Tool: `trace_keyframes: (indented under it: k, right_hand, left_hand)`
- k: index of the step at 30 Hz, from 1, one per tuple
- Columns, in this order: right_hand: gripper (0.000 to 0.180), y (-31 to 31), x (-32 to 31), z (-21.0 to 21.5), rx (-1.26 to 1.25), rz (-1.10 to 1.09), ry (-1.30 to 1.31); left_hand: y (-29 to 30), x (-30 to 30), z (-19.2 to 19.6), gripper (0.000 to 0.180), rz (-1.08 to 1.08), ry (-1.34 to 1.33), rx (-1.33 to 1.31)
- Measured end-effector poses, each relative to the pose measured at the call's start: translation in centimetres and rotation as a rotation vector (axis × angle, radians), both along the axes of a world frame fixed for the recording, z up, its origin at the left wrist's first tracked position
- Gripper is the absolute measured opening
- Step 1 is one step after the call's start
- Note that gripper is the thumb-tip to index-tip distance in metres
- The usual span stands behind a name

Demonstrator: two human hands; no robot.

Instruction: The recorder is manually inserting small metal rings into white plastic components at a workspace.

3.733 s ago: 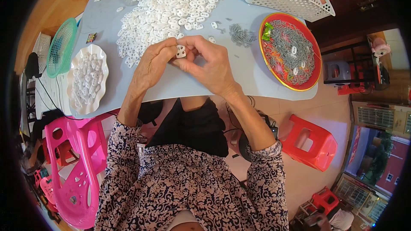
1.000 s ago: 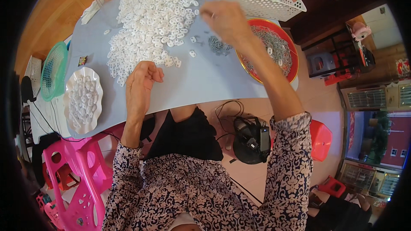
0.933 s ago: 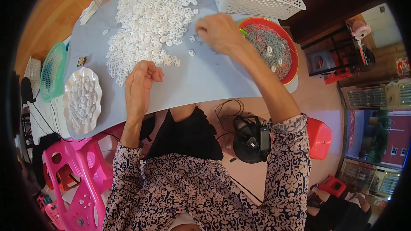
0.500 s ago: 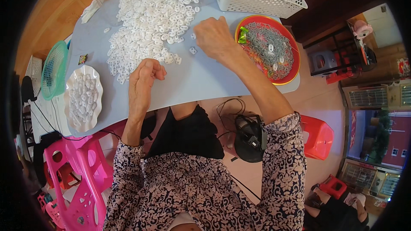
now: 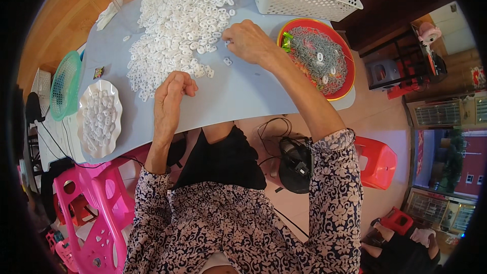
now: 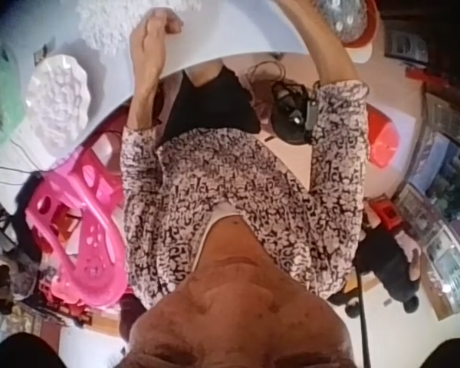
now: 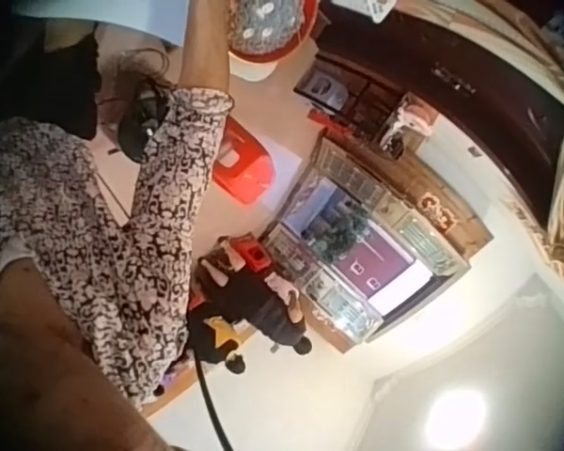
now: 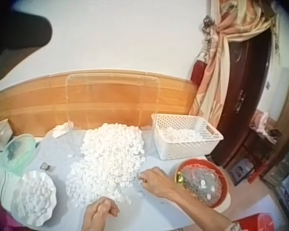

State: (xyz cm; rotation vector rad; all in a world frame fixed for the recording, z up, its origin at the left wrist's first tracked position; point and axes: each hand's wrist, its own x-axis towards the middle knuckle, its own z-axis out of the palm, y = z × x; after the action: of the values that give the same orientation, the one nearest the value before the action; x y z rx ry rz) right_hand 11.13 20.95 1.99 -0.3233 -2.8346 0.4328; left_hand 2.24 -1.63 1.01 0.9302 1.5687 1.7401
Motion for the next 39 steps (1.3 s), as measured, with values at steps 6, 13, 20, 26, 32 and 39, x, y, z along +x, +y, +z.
trace_keyframes:
  k: [6, 13, 20, 26, 32, 39]
  right_hand:
    - [0.014, -1.2, 0.0, 0.7, -0.093, -0.052, -0.011]
    - [0.013, -1.9, 0.7, 1.4, -0.109, -0.079, -0.016]
    - [0.013, -5.5, 0.5, 1.3, -0.920, -0.037, 0.063]
    - [0.012, -8.1, 0.1, 2.2, -1.106, -0.048, 0.083]
    - [0.017, -7.1, 0.6, 1.6, -1.174, -0.091, 0.028]
    - [0.013, -9.2, -0.1, 1.2, -1.246, -0.171, 0.188]
  left_hand:
    - [0.0, -0.2, -0.2, 0.030, -0.001, 0.005, -0.040]
    - [0.1, -0.1, -0.6, 0.024, 0.018, 0.067, -0.017]
    - [0.9, -0.2, -1.0, 0.010, 0.093, -0.037, 0.071]
    - [0.3, -0.6, -1.1, 0.012, 0.052, 0.004, 0.080]
    - [0.0, -0.9, -1.0, 0.014, 0.025, -0.101, 0.077]
    - [-0.1, -0.7, -1.2, 0.013, 0.057, 0.007, 0.033]
